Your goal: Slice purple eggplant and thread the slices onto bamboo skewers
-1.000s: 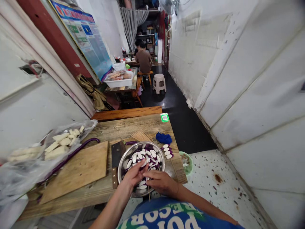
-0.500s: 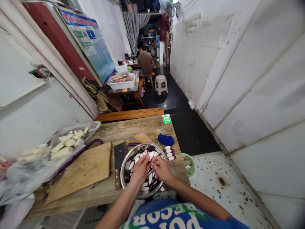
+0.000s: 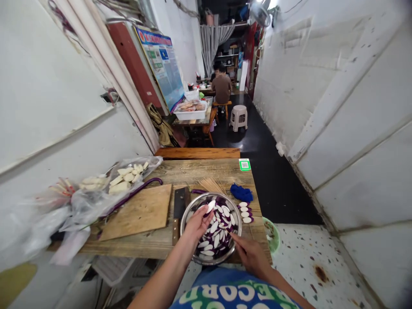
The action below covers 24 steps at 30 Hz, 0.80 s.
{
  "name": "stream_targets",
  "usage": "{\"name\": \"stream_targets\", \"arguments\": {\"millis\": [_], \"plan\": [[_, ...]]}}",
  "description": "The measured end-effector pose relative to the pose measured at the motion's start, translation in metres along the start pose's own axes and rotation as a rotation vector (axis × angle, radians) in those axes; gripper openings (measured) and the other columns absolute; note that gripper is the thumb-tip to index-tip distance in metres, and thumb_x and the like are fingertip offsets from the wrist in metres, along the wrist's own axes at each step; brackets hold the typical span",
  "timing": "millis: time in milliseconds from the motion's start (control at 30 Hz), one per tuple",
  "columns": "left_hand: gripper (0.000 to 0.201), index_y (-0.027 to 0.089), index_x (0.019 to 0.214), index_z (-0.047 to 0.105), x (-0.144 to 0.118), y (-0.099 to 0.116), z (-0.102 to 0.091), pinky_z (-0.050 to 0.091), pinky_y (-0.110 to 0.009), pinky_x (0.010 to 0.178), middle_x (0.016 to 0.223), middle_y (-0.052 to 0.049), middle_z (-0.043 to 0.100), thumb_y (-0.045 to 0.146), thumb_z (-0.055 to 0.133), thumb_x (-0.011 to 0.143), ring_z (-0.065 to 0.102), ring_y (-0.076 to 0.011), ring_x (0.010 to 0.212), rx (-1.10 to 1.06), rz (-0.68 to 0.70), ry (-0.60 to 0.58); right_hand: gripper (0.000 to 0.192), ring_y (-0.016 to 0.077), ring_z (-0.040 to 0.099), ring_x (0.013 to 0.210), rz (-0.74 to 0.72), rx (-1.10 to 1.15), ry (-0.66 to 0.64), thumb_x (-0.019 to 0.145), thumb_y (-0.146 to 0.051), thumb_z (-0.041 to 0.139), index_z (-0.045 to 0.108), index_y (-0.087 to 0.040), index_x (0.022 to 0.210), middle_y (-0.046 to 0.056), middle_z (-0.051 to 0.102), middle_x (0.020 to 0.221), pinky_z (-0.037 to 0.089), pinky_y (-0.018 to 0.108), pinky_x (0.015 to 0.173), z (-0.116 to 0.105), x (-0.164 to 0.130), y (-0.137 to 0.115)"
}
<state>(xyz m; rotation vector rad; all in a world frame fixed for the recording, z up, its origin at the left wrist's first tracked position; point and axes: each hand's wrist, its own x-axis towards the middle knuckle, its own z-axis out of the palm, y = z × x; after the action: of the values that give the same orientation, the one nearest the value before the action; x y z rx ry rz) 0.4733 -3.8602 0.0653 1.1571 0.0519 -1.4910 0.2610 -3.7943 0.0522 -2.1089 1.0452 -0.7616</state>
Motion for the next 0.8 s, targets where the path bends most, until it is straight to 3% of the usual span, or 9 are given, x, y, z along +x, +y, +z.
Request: {"name": "stream_targets", "arguments": {"millis": [800], "plan": [[0.008, 0.008, 0.071, 0.057, -0.011, -0.001, 0.014, 0.054, -0.029, 0.067, 0.073, -0.009, 0.064, 0.000, 0.055, 0.072, 0.063, -0.0144, 0.065, 0.074, 0.062, -0.009, 0.042, 0.0182, 0.062, 0.080, 0.012, -0.075, -0.017, 0.083, -0.015, 0.034, 0.047, -0.017, 0.123, 0.010, 0.066, 0.094, 0.050, 0.030, 0.071, 0.004, 0.000, 0.002]]}}
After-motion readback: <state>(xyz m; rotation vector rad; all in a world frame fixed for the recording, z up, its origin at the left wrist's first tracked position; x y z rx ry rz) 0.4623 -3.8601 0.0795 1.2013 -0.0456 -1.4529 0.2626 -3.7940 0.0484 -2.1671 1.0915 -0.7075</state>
